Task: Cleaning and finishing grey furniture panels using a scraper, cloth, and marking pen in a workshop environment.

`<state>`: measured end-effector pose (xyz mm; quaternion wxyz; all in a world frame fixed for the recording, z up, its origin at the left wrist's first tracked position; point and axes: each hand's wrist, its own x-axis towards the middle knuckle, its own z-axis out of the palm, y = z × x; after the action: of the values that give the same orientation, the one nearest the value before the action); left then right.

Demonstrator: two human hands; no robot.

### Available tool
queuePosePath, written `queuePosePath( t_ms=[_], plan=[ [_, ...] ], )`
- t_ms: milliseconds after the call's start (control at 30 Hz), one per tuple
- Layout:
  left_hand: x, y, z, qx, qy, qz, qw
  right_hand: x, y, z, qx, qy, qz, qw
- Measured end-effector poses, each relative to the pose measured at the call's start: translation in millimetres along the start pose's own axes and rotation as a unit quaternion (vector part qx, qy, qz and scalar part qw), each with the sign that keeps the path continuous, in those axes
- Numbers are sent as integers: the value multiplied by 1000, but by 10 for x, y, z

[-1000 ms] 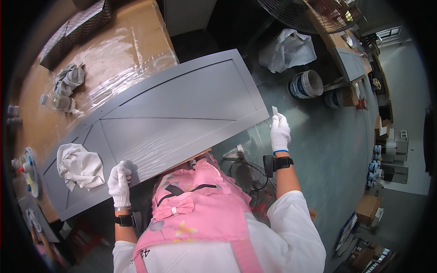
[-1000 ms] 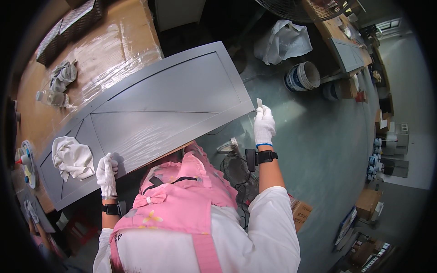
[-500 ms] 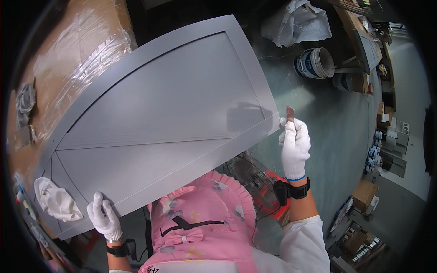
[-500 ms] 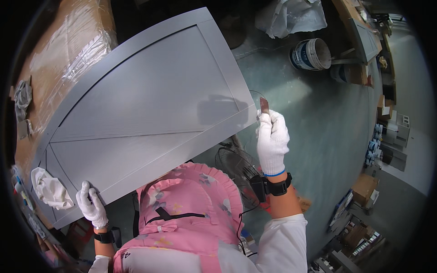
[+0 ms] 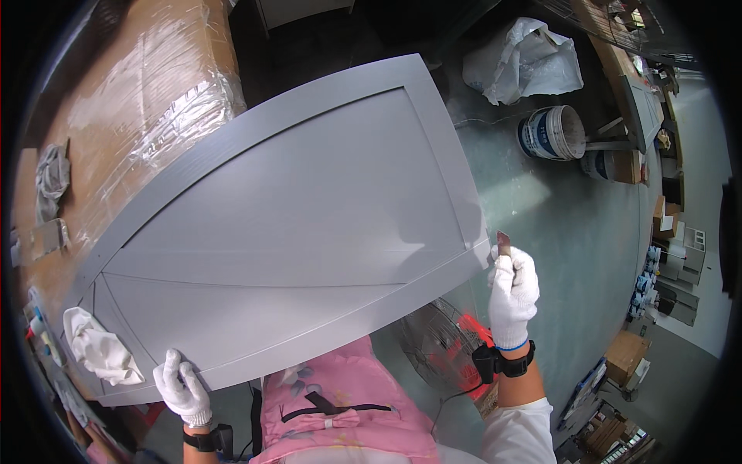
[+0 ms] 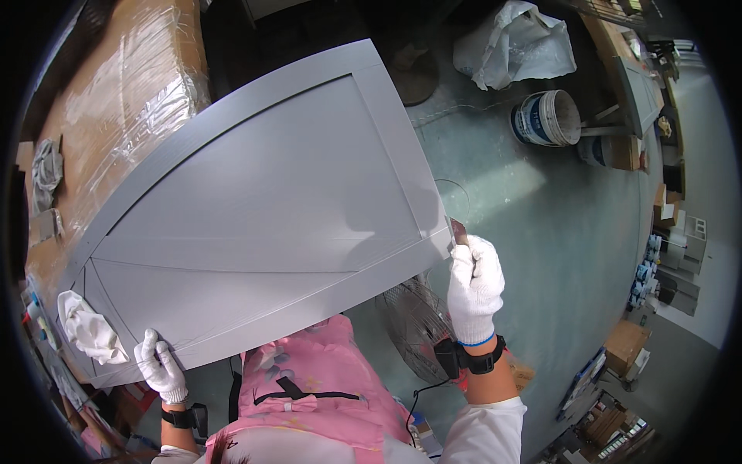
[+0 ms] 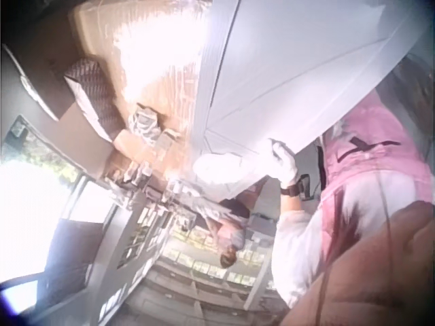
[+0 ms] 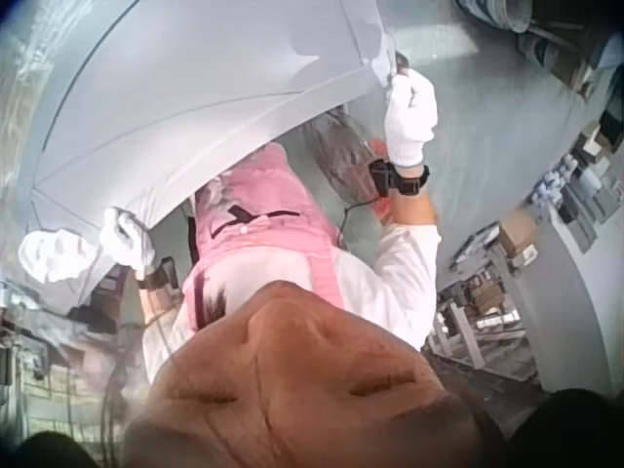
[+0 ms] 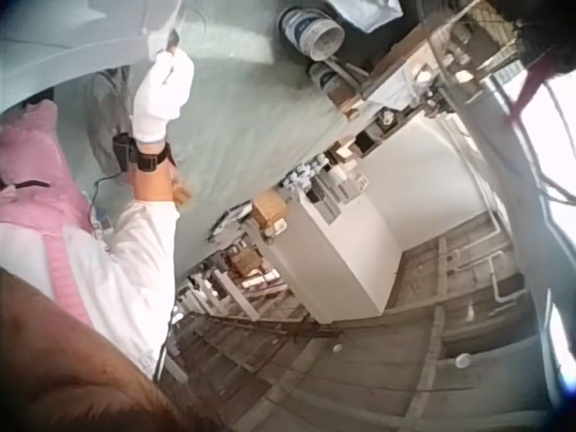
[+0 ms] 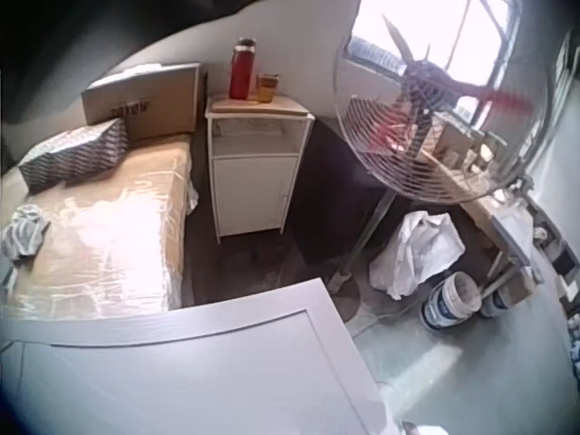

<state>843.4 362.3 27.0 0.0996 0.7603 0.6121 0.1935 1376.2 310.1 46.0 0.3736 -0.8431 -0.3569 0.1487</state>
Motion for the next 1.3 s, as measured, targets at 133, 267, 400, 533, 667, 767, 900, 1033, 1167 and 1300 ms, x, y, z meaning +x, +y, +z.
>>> queuePosePath(
  t_ms=[133, 267, 400, 533, 667, 767, 900, 1033, 1167, 1300],
  plan=[
    [37, 51, -60, 33, 6, 21, 999, 69, -181, -37, -20, -20, 11, 1000],
    [128, 142, -90, 47, 28, 43, 998, 156, -376, -49, -52, -35, 26, 998],
    [142, 169, -113, 55, 38, 22, 998, 310, -709, 34, -58, -21, 30, 998],
    [149, 177, -111, 51, 51, 11, 997, 517, -1125, 310, -120, -19, -101, 987],
    [187, 210, -131, 44, 65, 16, 997, 727, -1441, 735, -107, -46, -210, 971],
    [182, 226, -174, 60, 79, -3, 995, 806, -1781, 1021, -156, 10, -259, 953],
    [205, 231, -336, 9, 58, -22, 998, 926, -2042, 1276, -235, -2, -256, 938],
    [197, 233, -552, -14, 52, -24, 998, 1245, -1911, 1485, -232, -60, -259, 936],
    [41, 168, -507, -10, 40, -12, 999, 1538, -1737, 1727, -309, -67, -242, 917],
    [-104, 135, -389, -11, 62, -25, 998, 1408, -1798, 1749, -390, -78, -299, 867]
  ],
)
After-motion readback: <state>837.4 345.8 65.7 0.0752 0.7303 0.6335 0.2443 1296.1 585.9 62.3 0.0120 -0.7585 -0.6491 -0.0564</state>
